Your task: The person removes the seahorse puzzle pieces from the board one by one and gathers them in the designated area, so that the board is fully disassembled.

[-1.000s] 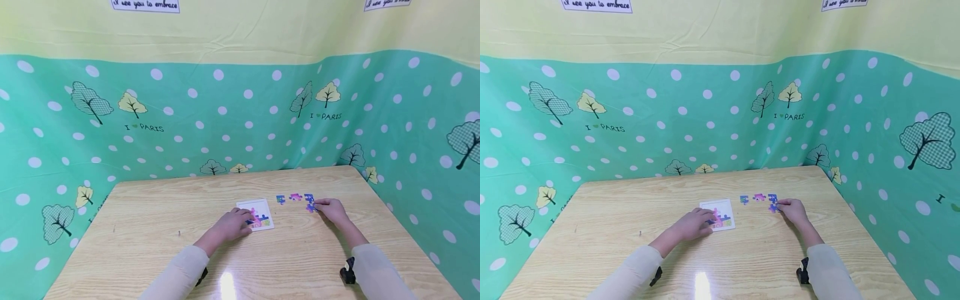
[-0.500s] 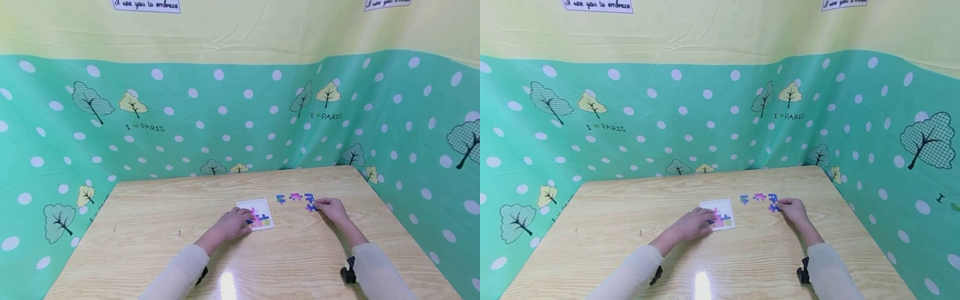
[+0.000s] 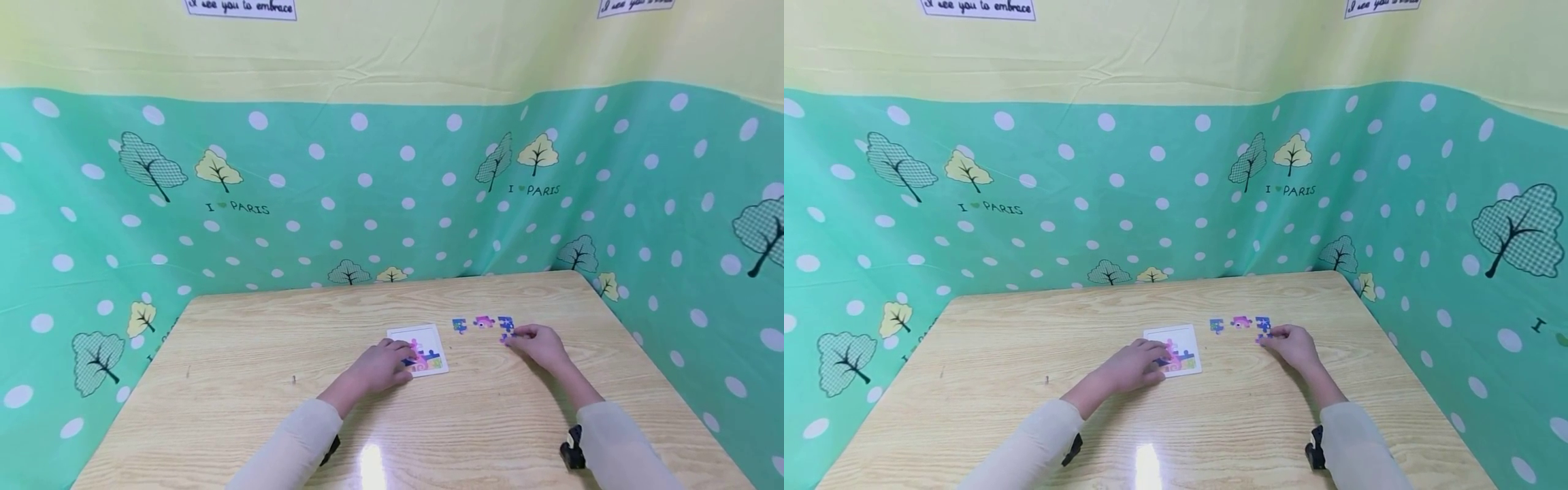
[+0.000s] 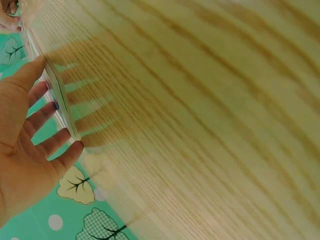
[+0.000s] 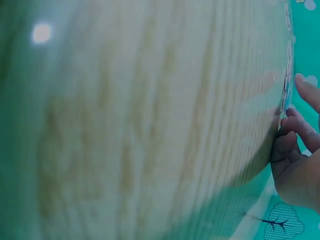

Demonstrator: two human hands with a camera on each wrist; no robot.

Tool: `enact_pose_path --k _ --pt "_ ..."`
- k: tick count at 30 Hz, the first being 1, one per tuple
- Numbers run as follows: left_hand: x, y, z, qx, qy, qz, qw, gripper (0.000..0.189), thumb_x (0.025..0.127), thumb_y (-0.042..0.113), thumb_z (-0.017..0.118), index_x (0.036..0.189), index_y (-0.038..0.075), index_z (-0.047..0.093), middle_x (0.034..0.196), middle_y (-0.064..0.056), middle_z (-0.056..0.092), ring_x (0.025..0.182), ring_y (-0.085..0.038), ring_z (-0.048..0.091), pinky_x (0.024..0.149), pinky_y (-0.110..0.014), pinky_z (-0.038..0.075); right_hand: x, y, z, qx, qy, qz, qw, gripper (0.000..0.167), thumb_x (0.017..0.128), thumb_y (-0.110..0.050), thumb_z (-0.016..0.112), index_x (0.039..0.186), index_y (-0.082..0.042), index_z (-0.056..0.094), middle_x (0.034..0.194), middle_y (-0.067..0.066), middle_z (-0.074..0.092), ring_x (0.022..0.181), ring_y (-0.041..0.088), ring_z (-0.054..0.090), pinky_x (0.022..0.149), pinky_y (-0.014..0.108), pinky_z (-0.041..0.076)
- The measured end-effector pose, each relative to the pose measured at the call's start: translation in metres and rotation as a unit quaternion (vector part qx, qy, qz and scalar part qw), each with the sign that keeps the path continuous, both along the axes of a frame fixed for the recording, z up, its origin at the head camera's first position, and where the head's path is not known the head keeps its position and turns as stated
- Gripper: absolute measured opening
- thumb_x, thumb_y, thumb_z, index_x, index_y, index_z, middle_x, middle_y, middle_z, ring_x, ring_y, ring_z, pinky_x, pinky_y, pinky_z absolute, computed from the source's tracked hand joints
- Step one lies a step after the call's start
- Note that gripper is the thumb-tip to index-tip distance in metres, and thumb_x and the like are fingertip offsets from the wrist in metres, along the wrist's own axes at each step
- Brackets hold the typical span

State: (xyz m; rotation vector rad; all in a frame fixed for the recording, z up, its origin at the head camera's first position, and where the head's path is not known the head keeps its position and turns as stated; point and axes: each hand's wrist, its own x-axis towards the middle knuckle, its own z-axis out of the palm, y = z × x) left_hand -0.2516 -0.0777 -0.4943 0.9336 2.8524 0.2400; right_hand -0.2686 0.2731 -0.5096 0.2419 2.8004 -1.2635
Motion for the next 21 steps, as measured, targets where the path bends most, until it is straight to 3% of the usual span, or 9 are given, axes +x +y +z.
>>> enact_pose_path --k 6,15,21 --pt "-0.0007 -0.0002 -0.0013 0.001 0.0 -0.001 1.0 0.042 0.091 0.041 0.057 0.128 0.023 0.054 0.138 0.0 0.05 0.129 -0.029 0.043 0.105 -0.046 0.041 0.0004 -0.0027 0.0001 0.002 -0.004 -0.008 1.0 0.045 0.084 -0.026 0.068 0.117 0.003 0.06 0.11 0.02 0.061 0.095 0.026 0.057 0.079 0.036 0.051" --pt "-0.0009 -0.0005 -0.0013 0.003 0.002 -0.002 1.0 0.043 0.091 0.04 0.057 0.129 0.023 0.054 0.138 0.0 0.05 0.129 -0.027 0.044 0.105 -0.045 0.041 -0.001 -0.0013 0.0009 0.0 -0.006 -0.008 1.0 0.044 0.084 -0.026 0.068 0.117 0.002 0.061 0.109 0.019 0.062 0.093 0.025 0.057 0.07 0.024 0.047" --pt "-0.0006 -0.0003 -0.0009 0.003 0.005 -0.001 1.0 0.043 0.09 0.041 0.058 0.129 0.022 0.054 0.138 0.0 0.05 0.128 -0.025 0.045 0.105 -0.044 0.041 -0.003 -0.0003 0.0013 0.003 -0.014 -0.012 0.9998 0.045 0.084 -0.028 0.068 0.117 0.002 0.06 0.11 0.019 0.06 0.093 0.025 0.054 0.075 0.031 0.048"
